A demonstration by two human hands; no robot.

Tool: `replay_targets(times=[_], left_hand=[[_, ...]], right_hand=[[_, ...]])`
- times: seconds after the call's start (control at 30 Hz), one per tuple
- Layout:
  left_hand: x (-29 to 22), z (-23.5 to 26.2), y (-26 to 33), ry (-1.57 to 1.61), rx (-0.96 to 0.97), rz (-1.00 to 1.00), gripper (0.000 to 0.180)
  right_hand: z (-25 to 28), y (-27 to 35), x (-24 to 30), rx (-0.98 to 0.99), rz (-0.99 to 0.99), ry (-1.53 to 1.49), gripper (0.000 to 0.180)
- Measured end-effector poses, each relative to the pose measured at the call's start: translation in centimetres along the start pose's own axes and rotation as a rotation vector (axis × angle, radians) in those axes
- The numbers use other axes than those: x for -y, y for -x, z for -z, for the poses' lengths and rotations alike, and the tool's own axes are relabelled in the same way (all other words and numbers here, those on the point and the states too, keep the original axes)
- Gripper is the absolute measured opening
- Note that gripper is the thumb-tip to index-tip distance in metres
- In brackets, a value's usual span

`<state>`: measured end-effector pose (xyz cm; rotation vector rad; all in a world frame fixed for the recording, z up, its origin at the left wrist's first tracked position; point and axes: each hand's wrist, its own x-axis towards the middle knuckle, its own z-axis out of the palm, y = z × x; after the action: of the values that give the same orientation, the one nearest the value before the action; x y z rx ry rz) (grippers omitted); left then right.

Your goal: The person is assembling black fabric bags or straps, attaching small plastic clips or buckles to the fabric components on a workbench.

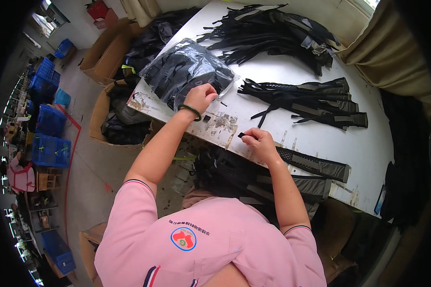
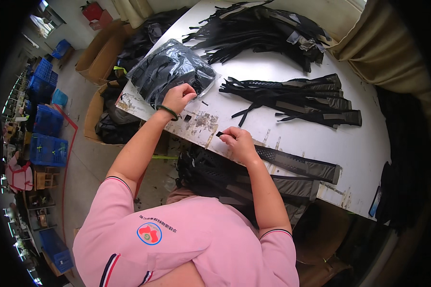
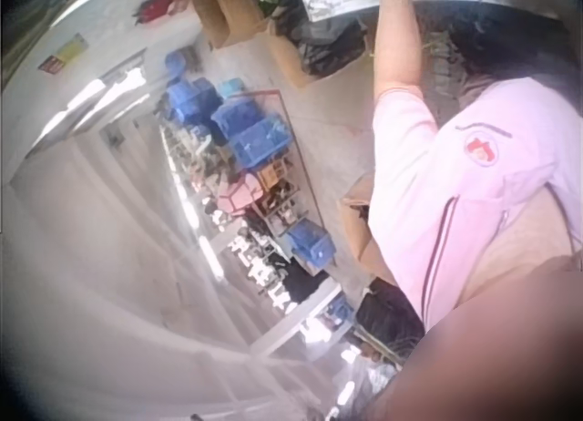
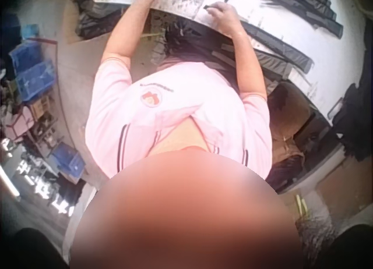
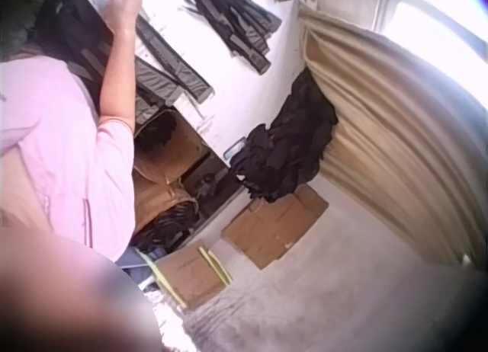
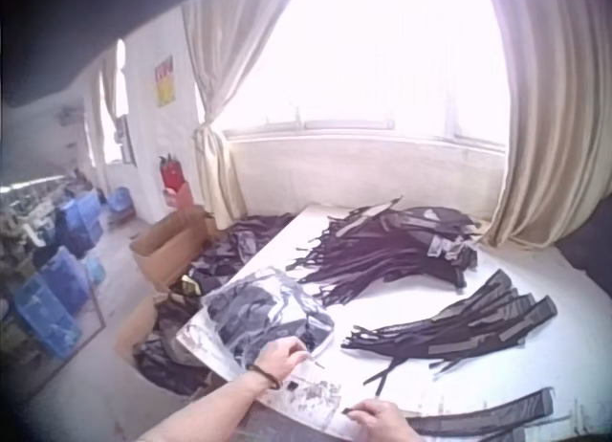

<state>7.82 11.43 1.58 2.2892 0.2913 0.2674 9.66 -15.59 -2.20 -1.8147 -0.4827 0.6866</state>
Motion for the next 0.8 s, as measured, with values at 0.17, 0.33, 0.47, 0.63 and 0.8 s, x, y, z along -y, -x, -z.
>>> replay_targets(times=[0.17, 0.33, 0.47, 0.63, 0.8], left_hand=[[2.2, -0.5, -2.9, -0.461, 0.163, 0.226, 0.045], [2.2, -0.8, -3.1, -0.429, 0.164, 0.287, 0.038], [2.5, -0.6, -1.8, -0.384, 0.060, 0.088, 0.020], [-2.8, 0.2, 2.9, 0.577, 0.396, 0.086, 0.020], [-5.3, -3.2, 8.0, 1.211, 0.601, 0.266, 0.025]], right_hand=[[0.0, -0.4, 0.3, 0.046, 0.011, -0.026, 0.015], [-0.1, -0.4, 0.5, 0.015, -0.021, -0.103, 0.016], [0.2, -0.4, 0.7, 0.033, -0.018, -0.081, 0.017], [1.6, 1.2, 2.5, 0.056, -0.056, -0.205, 0.015], [1.9, 2.5, 3.9, 0.189, -0.037, -0.512, 0.015]])
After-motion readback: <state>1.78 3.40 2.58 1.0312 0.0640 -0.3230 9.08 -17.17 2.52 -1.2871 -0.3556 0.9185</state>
